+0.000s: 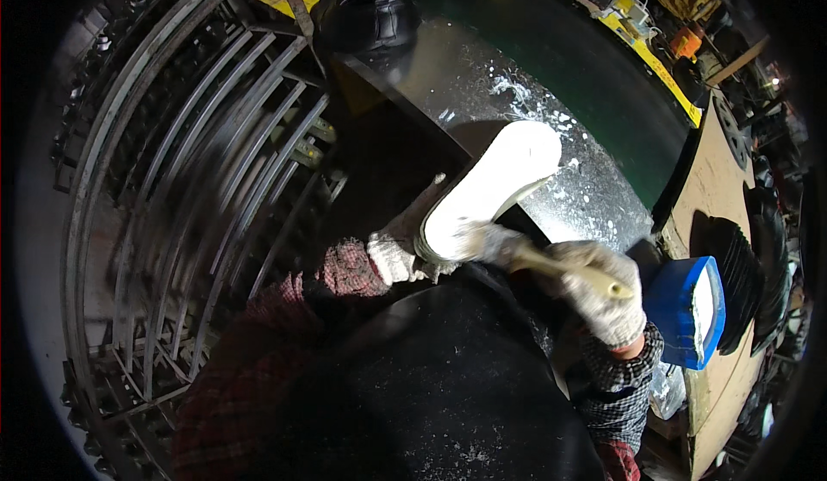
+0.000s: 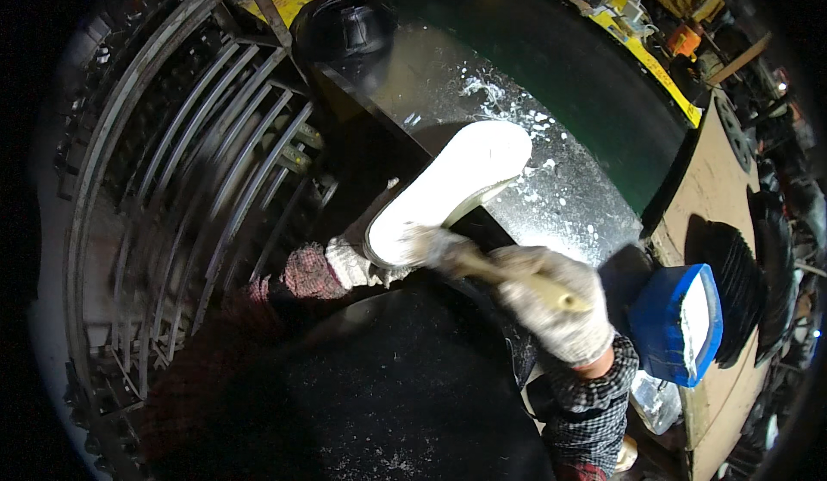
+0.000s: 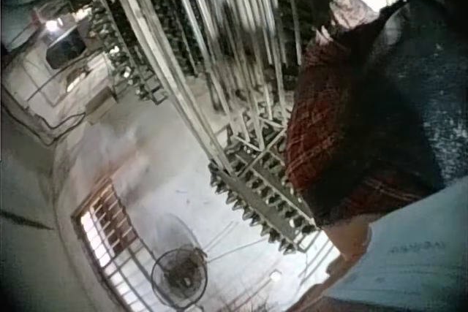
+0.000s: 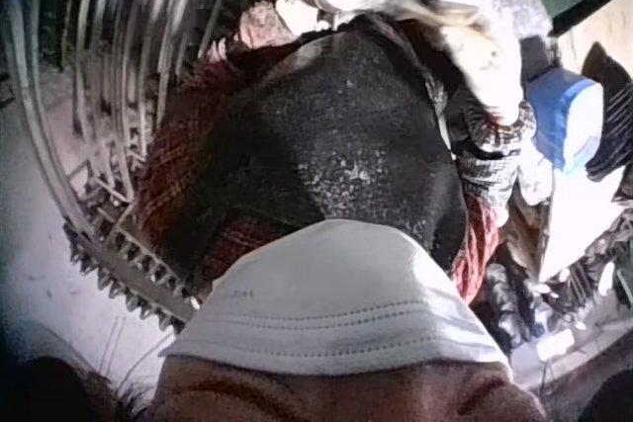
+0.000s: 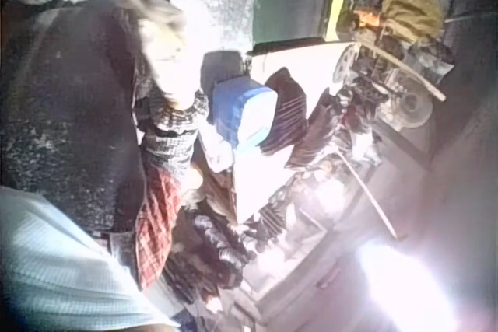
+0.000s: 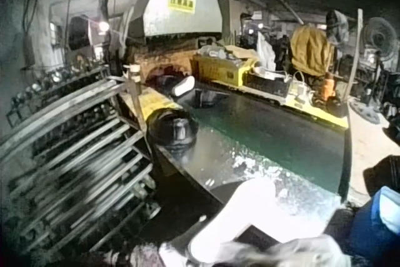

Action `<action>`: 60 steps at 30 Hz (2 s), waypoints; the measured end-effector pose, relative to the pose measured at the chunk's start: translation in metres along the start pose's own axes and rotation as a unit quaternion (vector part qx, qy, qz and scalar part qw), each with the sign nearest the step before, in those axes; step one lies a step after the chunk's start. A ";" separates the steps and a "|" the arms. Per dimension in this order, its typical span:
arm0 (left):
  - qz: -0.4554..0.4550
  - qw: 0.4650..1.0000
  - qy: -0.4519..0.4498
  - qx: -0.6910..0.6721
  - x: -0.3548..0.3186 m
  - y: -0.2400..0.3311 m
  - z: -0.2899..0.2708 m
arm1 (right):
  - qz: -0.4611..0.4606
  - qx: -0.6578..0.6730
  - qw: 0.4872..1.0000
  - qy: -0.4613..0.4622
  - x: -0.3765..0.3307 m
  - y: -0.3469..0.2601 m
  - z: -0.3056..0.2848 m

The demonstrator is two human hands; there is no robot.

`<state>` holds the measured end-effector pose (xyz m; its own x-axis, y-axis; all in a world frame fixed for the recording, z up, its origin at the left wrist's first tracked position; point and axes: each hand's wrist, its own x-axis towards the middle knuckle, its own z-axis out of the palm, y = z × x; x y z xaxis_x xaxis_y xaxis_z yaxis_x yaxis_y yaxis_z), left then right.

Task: Applying adhesive to shoe lasts and upper components using a brush on a factory assembly line.

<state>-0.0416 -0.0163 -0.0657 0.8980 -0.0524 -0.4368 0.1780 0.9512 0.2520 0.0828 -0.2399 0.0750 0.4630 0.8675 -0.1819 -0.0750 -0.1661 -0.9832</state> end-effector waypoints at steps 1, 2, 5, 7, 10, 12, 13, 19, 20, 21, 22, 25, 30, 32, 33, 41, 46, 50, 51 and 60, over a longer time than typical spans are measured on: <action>0.001 0.999 -0.032 -0.030 0.003 -0.001 -0.007 | -0.005 0.058 0.998 0.025 0.000 0.013 -0.015; -0.004 0.996 -0.064 -0.061 0.006 -0.003 -0.015 | 0.005 0.101 0.993 0.053 -0.006 0.020 -0.017; -0.010 0.991 -0.096 -0.091 0.011 -0.003 -0.024 | 0.001 0.160 0.987 0.002 -0.003 0.018 -0.003; -0.032 0.984 -0.166 -0.061 0.001 0.003 -0.025 | -0.089 -0.143 0.984 -0.058 0.013 0.008 -0.001; -0.030 0.998 -0.003 -0.053 0.007 0.002 -0.043 | -0.109 -0.102 0.982 0.118 0.040 0.058 -0.063; -0.113 0.990 -0.083 -0.036 0.011 0.006 -0.069 | -0.120 -0.036 0.959 0.253 0.045 0.056 -0.079; -0.120 0.984 -0.109 -0.070 0.012 0.003 -0.081 | -0.124 -0.022 0.944 0.306 0.052 0.050 -0.085; -0.067 0.987 -0.080 -0.121 0.002 0.004 -0.073 | -0.144 -0.229 0.954 0.130 0.042 0.031 -0.052; -0.043 0.990 -0.059 -0.121 -0.003 0.002 -0.066 | -0.138 -0.277 0.946 0.102 0.026 0.029 -0.047; -0.023 0.996 -0.066 -0.053 -0.008 0.001 -0.055 | -0.127 -0.325 0.934 0.078 0.014 0.023 -0.045; 0.001 0.997 -0.072 0.015 -0.011 0.001 -0.044 | -0.225 -0.437 0.870 0.037 0.014 0.008 -0.045; -0.037 0.989 -0.140 0.026 -0.003 0.005 -0.058 | -0.298 -0.476 0.810 0.169 0.032 0.005 -0.037; -0.010 0.987 -0.162 0.004 -0.006 0.013 -0.013 | -0.323 -0.424 0.845 -0.045 0.015 -0.005 -0.006; 0.028 0.994 -0.101 -0.002 -0.014 0.024 -0.013 | -0.263 -0.360 0.895 0.010 0.009 -0.010 -0.005; 0.058 0.997 -0.039 0.027 -0.018 0.033 0.022 | -0.303 -0.388 0.869 0.055 0.019 -0.014 -0.008; 0.428 0.766 0.025 0.479 0.030 0.109 0.040 | -0.421 -0.414 0.804 0.076 0.070 -0.045 0.018; 0.231 0.960 -0.013 0.158 0.101 0.173 0.036 | -0.385 -0.423 0.811 0.126 0.096 -0.045 0.010; 0.416 0.886 -0.047 0.201 0.085 0.214 0.075 | -0.276 -0.377 0.861 0.203 0.068 -0.010 -0.015; 0.510 0.789 0.008 0.342 0.078 0.240 0.078 | -0.234 -0.341 0.880 0.232 0.053 0.004 -0.022; 0.249 0.255 0.419 0.835 0.022 0.387 0.029 | -0.071 -0.098 0.906 0.406 -0.025 0.049 -0.042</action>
<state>0.0584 0.3418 0.0469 0.7007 0.6965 0.1543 0.6764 -0.7174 0.1665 0.1042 -0.2897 0.0324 0.9584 0.2696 0.0936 0.1579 -0.2279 -0.9608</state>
